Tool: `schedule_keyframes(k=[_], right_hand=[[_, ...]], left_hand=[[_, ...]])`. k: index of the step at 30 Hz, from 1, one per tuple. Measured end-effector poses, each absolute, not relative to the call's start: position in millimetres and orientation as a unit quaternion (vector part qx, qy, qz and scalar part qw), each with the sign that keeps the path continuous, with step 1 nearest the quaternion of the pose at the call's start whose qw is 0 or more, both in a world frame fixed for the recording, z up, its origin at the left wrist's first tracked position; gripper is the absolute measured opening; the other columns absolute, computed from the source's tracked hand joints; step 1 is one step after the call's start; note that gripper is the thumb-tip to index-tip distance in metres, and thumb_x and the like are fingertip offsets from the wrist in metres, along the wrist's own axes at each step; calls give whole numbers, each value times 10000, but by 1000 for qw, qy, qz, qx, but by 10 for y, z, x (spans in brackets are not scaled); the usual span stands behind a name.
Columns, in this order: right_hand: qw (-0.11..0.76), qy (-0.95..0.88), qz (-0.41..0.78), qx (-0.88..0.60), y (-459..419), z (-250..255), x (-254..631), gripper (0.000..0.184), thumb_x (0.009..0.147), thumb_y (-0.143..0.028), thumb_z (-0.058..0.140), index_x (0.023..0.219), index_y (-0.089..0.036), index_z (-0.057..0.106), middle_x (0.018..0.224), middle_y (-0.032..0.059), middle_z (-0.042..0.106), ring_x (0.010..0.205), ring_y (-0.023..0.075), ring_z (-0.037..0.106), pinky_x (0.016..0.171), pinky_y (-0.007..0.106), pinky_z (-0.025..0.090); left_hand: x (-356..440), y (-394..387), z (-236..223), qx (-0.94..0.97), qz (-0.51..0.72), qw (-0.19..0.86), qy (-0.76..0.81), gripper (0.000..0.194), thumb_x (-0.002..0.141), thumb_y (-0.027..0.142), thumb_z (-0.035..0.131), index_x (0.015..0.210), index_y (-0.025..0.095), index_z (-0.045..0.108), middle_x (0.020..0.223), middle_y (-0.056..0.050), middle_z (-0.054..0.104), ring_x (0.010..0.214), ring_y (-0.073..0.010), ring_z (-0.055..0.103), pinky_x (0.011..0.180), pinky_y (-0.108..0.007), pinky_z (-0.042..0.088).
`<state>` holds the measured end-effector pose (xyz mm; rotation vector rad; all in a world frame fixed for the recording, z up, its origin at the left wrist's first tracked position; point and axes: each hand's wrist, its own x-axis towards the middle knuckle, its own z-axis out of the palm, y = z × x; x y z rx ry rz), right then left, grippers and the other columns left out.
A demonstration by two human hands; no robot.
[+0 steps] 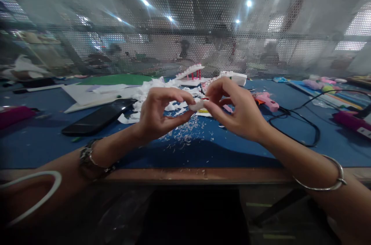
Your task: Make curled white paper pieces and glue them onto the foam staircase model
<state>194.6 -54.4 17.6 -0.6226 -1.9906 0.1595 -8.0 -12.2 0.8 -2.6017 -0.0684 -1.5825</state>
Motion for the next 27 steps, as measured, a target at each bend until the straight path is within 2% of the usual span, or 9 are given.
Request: schedule_keyframes(k=[3,6,11,17,23,27], right_hand=[[458,-853,63,-243,-544,183,1943,220,772,-283,672,923,-194,539,834,4,564,714,98,559,650,246,528],[436,-859,86,-253,-529,180,1932,169,792,-303,651,876,-188,561,852,9,564,748,100,561,677,251,521],[420,-851,212,-232,-486,164,1932,172,789,-293,658,857,-177,551,901,20,560,831,104,561,709,237,506],[382,-839,323,-212,-473,195,1956,164,795,-259,657,824,-144,544,763,-17,558,668,53,535,583,175,450],[420,-825,293,-237,-491,211,1964,157,801,-284,648,771,-148,575,745,-4,590,637,60,546,560,186,455],[464,-819,232,-245,-497,174,1936,134,797,-261,645,744,-156,582,758,-2,609,636,60,552,576,193,478]], left_hand=[[-84,-132,13,-858,-510,50,-15,285,817,132,578,1043,252,452,927,-25,654,877,-141,667,761,-266,568],[-86,-151,19,-871,-489,54,-17,286,810,130,579,1037,255,460,940,-27,662,887,-141,669,751,-253,566],[-68,-174,29,-876,-476,70,29,288,795,98,586,993,244,437,908,-18,669,849,-123,653,748,-257,549],[-45,-184,48,-879,-469,70,53,275,778,52,595,953,203,446,900,-33,663,843,-111,638,756,-249,538],[-40,-152,31,-868,-492,49,46,284,767,65,610,977,177,455,893,-31,641,823,-107,638,740,-235,554],[-41,-143,13,-865,-498,-43,-52,360,741,234,686,1024,168,473,926,-41,622,804,-116,638,697,-225,557]])
